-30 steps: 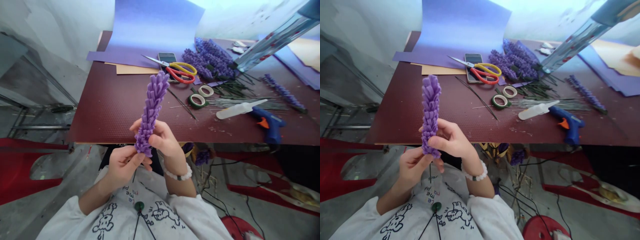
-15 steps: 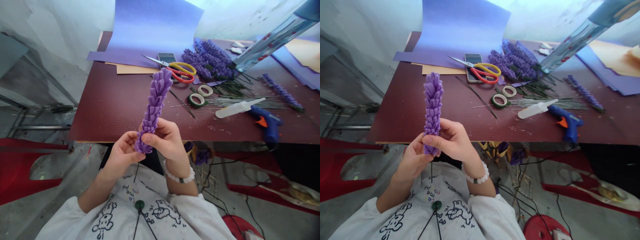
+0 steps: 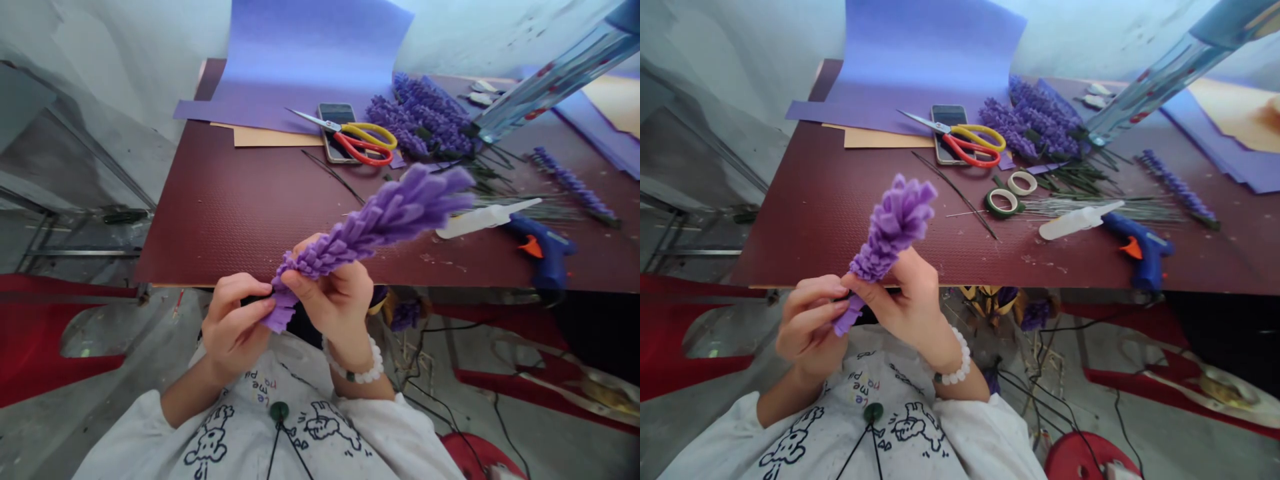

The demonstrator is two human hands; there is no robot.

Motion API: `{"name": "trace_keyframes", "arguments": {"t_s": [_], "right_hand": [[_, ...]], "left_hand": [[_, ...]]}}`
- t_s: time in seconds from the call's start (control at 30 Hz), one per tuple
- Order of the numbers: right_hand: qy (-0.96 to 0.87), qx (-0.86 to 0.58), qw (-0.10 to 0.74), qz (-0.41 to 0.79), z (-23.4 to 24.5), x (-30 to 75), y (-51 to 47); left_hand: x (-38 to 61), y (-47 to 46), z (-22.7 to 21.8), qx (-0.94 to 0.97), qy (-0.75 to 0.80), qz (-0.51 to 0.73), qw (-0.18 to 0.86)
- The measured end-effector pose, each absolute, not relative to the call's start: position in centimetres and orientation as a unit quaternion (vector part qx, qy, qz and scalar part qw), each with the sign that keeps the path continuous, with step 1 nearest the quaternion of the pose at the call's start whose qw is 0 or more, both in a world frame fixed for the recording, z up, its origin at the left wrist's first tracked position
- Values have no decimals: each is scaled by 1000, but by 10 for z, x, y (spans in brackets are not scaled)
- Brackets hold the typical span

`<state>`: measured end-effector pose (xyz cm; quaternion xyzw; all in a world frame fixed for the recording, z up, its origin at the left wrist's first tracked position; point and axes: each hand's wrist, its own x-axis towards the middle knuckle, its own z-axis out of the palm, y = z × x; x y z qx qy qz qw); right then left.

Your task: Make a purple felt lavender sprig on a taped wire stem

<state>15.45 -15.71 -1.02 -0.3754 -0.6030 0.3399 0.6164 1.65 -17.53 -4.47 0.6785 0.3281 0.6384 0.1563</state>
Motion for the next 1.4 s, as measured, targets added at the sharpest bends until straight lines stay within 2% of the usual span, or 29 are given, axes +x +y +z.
{"name": "trace_keyframes", "arguments": {"t_s": [0.07,0.13,0.23,0.3,0.4,0.47,0.63,0.73,0.8,0.87,0.97,1.03,1.1,1.4], "right_hand": [[-613,-347,630,327,-14,154,-156],[-613,-315,643,335,-17,155,-154],[-619,-286,641,353,-18,156,-150],[-618,-273,639,367,-16,157,-147],[-592,-257,625,439,-12,159,-144],[-565,-249,599,509,-11,160,-142],[-524,-228,525,631,-22,163,-135],[-523,-176,519,653,-30,164,-130],[-523,-176,512,658,-29,165,-130],[-535,-230,511,633,-23,166,-132],[-572,-339,527,530,-11,167,-139],[-592,-387,532,466,-6,166,-142],[-598,-396,533,450,-4,166,-142],[-518,-294,531,602,-8,164,-133]], "left_hand": [[17,-171,-46,681,314,646,142],[21,-167,-45,658,297,670,176],[30,-166,-39,580,297,700,292],[33,-166,-34,490,311,694,426],[31,-166,-26,342,300,616,643],[26,-164,-23,277,283,537,745],[17,-159,-24,221,188,376,880],[21,-161,-26,206,164,358,896],[25,-164,-27,205,190,406,870],[29,-166,-28,242,240,484,805],[31,-167,-31,338,319,608,644],[30,-167,-32,380,343,630,584],[30,-168,-34,387,345,618,591],[23,-164,-25,250,305,504,768]]}}
